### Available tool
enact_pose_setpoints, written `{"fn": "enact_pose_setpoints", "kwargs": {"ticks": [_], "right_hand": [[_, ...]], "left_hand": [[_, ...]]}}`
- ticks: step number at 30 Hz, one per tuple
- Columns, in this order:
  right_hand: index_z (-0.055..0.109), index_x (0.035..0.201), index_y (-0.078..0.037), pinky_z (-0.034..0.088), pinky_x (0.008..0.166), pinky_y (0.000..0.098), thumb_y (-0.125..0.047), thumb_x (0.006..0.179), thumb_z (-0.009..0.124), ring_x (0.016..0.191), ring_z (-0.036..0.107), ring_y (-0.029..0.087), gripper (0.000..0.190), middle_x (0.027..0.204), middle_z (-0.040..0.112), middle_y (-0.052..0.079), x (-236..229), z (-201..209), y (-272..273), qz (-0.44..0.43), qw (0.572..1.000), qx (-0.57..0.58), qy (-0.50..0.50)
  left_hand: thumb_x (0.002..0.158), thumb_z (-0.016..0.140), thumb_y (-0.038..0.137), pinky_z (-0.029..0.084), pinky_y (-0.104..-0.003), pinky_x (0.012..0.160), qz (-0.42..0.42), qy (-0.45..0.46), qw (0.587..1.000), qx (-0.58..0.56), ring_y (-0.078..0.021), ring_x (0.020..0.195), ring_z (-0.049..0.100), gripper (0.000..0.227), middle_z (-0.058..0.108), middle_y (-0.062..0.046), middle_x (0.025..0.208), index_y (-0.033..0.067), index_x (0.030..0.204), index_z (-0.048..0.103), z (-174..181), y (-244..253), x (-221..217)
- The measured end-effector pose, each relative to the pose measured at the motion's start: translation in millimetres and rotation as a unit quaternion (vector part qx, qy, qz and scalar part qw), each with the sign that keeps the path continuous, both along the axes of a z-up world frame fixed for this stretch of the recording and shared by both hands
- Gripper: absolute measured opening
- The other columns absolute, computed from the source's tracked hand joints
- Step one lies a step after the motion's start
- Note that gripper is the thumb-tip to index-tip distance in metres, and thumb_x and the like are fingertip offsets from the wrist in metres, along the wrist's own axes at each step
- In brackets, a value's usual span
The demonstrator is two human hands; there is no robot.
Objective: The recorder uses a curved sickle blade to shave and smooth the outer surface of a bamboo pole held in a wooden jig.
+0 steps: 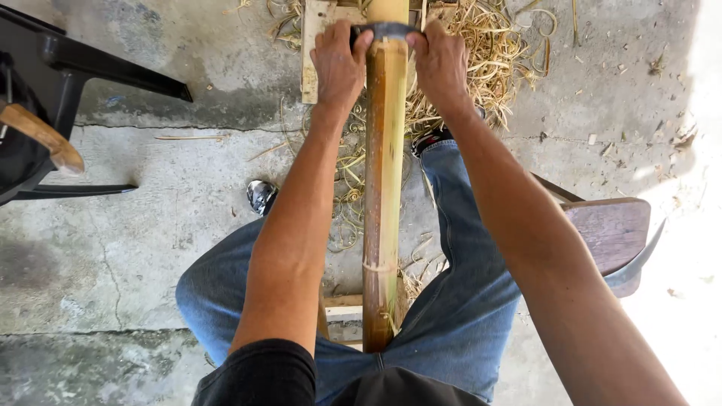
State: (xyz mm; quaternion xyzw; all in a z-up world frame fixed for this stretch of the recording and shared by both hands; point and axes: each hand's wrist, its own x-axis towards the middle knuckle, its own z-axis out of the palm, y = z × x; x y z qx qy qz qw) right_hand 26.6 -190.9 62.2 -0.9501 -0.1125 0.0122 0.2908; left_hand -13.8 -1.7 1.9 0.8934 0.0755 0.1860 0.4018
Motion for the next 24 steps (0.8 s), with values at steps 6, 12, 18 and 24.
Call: {"fn": "enact_pose_setpoints", "kwargs": {"ticks": [6,12,18,24], "right_hand": [[0.059,0.087,-0.009,0.029,0.036,0.0278,-0.041,0.116,0.050,0.045,0.033,0.010,0.044,0.058,0.052,0.000,-73,-31,-26,0.035,0.997,-0.043,-0.059],[0.052,0.084,-0.008,0.029,0.029,0.0283,-0.041,0.111,0.046,0.037,0.034,0.007,0.042,0.056,0.049,0.000,-197,9,-32,-0.019,0.996,-0.011,0.082],[0.059,0.094,-0.005,0.046,0.048,0.0458,-0.031,0.110,0.058,0.048,0.056,0.024,0.030,0.067,0.063,0.011,-381,12,-59,0.033,0.992,-0.100,-0.070],[0.060,0.084,-0.008,0.048,0.046,0.0458,-0.033,0.103,0.058,0.050,0.061,0.032,0.031,0.060,0.063,0.012,-349,9,-83,0.130,0.984,-0.030,0.121]], "left_hand": [[0.104,0.060,0.044,0.039,-0.051,0.083,-0.018,0.038,0.999,0.017,-0.0307,0.094,0.052,0.038,0.059,-0.013,0.099,0.0066,0.107,0.056,15,-9,-75],[0.106,0.054,0.045,0.038,-0.051,0.083,-0.053,0.045,0.997,-0.035,-0.0306,0.094,0.051,0.040,0.060,-0.012,0.101,0.0057,0.109,0.060,35,-24,-192],[0.102,0.063,0.030,0.042,-0.048,0.087,-0.087,0.092,0.989,-0.076,-0.0333,0.094,0.053,0.031,0.058,-0.016,0.097,0.0004,0.111,0.060,35,-39,-365],[0.097,0.070,0.027,0.044,-0.049,0.084,-0.152,0.120,0.974,-0.115,-0.0367,0.092,0.057,0.030,0.063,-0.020,0.097,-0.0012,0.106,0.063,40,-16,-330]]}}
